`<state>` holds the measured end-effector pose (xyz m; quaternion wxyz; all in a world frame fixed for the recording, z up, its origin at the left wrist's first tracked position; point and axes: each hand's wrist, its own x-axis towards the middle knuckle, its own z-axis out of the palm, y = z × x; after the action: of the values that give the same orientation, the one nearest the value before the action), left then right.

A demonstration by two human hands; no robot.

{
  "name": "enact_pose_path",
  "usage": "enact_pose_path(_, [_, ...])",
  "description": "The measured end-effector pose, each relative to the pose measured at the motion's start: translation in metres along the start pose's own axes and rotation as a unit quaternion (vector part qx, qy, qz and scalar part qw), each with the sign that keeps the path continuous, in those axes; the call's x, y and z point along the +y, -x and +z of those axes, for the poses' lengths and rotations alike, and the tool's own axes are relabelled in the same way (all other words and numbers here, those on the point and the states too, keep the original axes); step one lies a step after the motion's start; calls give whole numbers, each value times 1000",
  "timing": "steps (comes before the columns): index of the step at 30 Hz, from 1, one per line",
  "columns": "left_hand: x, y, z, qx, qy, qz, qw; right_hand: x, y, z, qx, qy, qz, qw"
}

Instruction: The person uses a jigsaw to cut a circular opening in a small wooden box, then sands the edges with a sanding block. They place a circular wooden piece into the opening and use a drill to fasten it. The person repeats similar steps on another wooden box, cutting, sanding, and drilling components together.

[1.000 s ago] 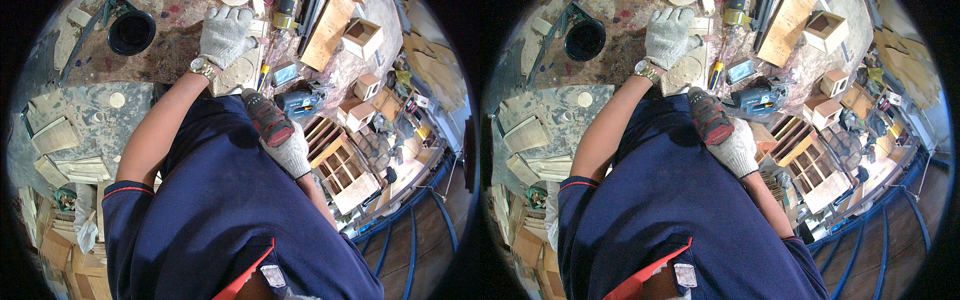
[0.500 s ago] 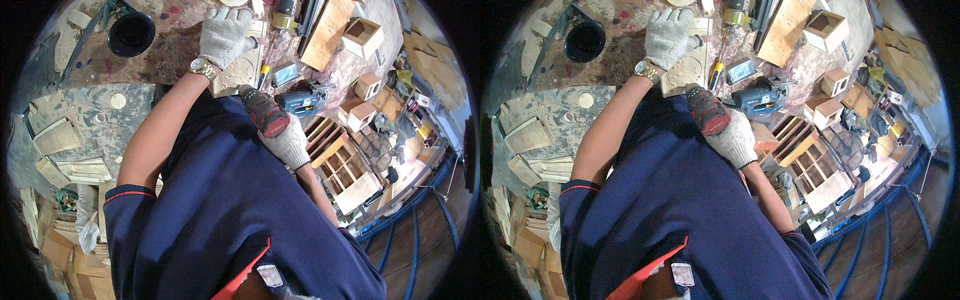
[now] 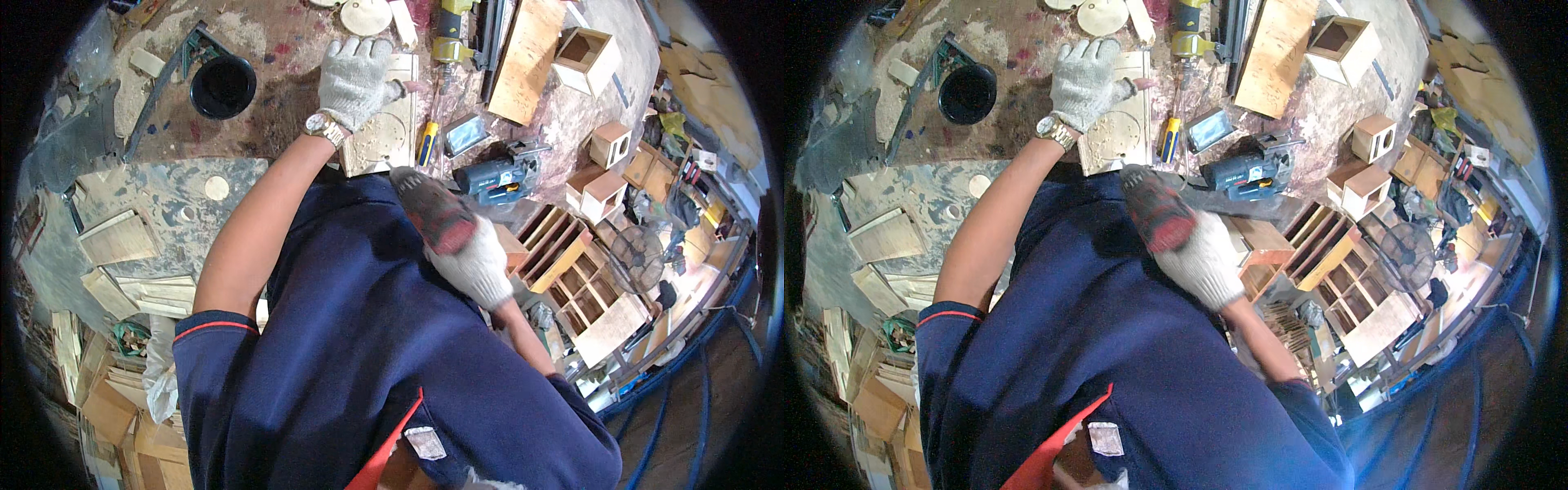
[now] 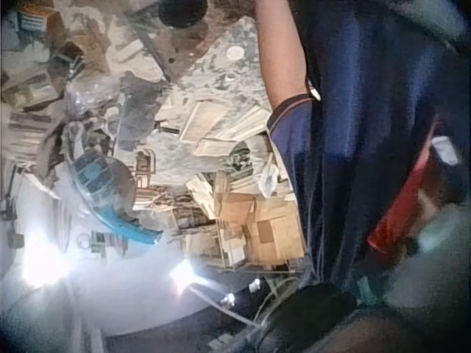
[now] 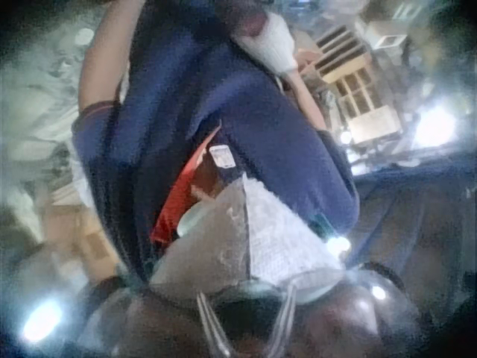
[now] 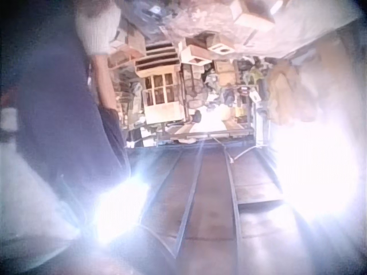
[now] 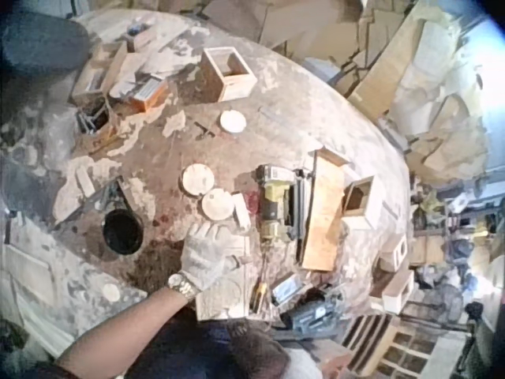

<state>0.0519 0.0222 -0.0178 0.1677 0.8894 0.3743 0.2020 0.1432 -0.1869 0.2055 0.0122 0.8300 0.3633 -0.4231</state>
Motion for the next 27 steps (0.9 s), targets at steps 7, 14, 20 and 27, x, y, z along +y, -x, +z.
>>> enact_pose_path(7, [-2,-3,-8,-68,8,70,995,29,22,-38,77,4,131,988])
enact_pose_path(14, [4,5,-34,-21,51,66,996,64,-3,-27,174,-46,-3,984])
enact_pose_path(20, [55,82,-53,-171,-89,-174,966,73,-13,-14,116,-62,6,991])
enact_pose_path(27, [7,63,-62,-283,-36,103,953,56,1,-13,119,-41,-31,992])
